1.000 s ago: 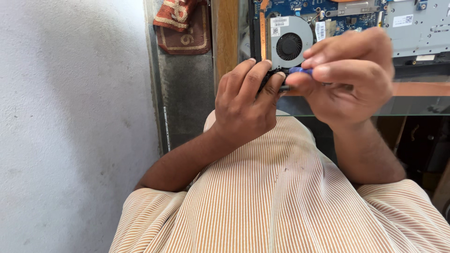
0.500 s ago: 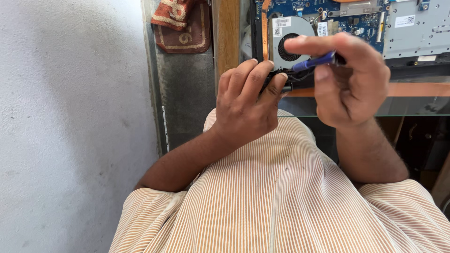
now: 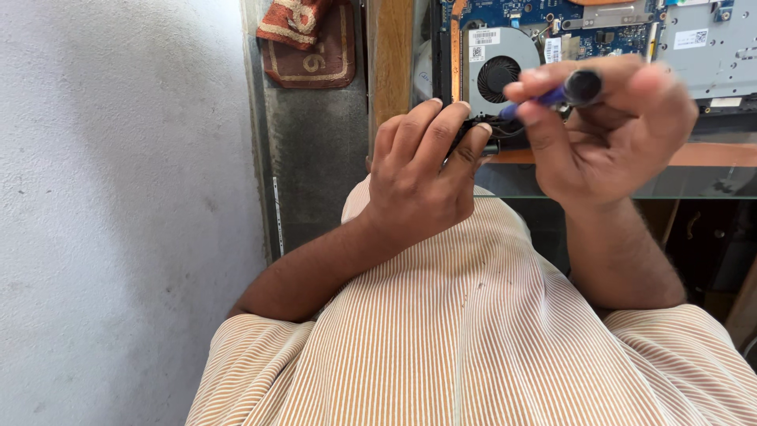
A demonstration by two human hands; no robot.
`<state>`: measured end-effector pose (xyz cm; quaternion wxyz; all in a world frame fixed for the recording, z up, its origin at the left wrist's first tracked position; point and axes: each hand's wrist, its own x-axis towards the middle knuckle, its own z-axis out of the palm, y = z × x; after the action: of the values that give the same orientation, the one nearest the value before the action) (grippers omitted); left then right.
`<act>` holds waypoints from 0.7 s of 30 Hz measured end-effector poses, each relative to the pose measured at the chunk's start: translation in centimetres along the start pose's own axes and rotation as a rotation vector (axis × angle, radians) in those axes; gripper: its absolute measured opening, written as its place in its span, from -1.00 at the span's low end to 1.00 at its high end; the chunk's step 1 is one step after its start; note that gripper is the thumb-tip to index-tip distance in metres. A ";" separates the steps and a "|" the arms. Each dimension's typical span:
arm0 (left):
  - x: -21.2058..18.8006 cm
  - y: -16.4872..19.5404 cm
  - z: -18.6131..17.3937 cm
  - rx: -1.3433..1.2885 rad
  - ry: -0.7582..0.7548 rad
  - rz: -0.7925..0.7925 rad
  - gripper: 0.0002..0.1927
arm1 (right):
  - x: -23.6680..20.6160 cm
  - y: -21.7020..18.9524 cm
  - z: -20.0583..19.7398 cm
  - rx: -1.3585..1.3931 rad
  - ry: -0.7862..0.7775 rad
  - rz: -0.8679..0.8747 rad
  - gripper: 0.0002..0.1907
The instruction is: The person disassembles a laptop's internal components, focusing on the cooling fan and heat sink. They use a screwdriver and tweezers to remove screws, detach the fan, and manipulate small parts on the motherboard.
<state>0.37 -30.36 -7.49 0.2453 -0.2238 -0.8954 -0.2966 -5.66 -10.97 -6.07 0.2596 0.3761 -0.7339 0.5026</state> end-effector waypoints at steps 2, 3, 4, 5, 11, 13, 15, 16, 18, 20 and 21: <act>0.0 0.0 0.0 -0.006 0.001 0.003 -0.79 | 0.0 -0.1 -0.2 0.003 -0.040 0.040 -0.42; 0.0 0.0 0.0 -0.011 0.001 0.005 -0.79 | 0.0 -0.2 -0.3 0.004 -0.060 0.063 -0.45; 0.0 0.0 0.0 -0.008 -0.002 0.004 -0.79 | 0.0 -0.2 -0.1 0.021 -0.047 0.062 -0.44; -0.1 0.0 -0.1 -0.005 -0.005 0.004 -0.79 | 0.0 -0.3 -0.2 0.038 -0.035 0.060 -0.43; 0.0 -0.1 0.0 -0.002 0.002 0.002 -0.78 | 0.0 0.0 0.7 0.025 0.006 -0.024 -0.27; 0.0 -0.1 0.0 -0.007 0.005 0.000 -0.78 | -0.1 0.0 0.6 -0.016 -0.019 -0.043 -0.21; 0.0 -0.1 0.1 -0.025 0.010 -0.005 -0.78 | -0.3 -0.1 0.6 0.111 0.021 0.003 -0.20; -0.1 -0.1 0.0 -0.026 0.009 -0.005 -0.77 | -0.4 0.0 0.6 0.131 0.034 0.012 -0.20; -0.1 -0.2 0.0 -0.028 0.007 -0.002 -0.77 | -0.7 0.0 0.7 0.121 0.051 0.015 -0.21; -0.1 -0.2 0.0 -0.022 0.008 -0.006 -0.78 | -0.9 0.1 0.7 0.059 0.059 0.009 -0.24; -0.1 -0.2 0.1 -0.019 0.009 -0.006 -0.79 | -0.9 0.1 0.7 0.047 0.062 0.002 -0.25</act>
<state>0.32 -30.51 -7.68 0.2464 -0.2221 -0.8921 -0.3067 -5.20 -11.33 -7.11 0.2729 0.3656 -0.7138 0.5313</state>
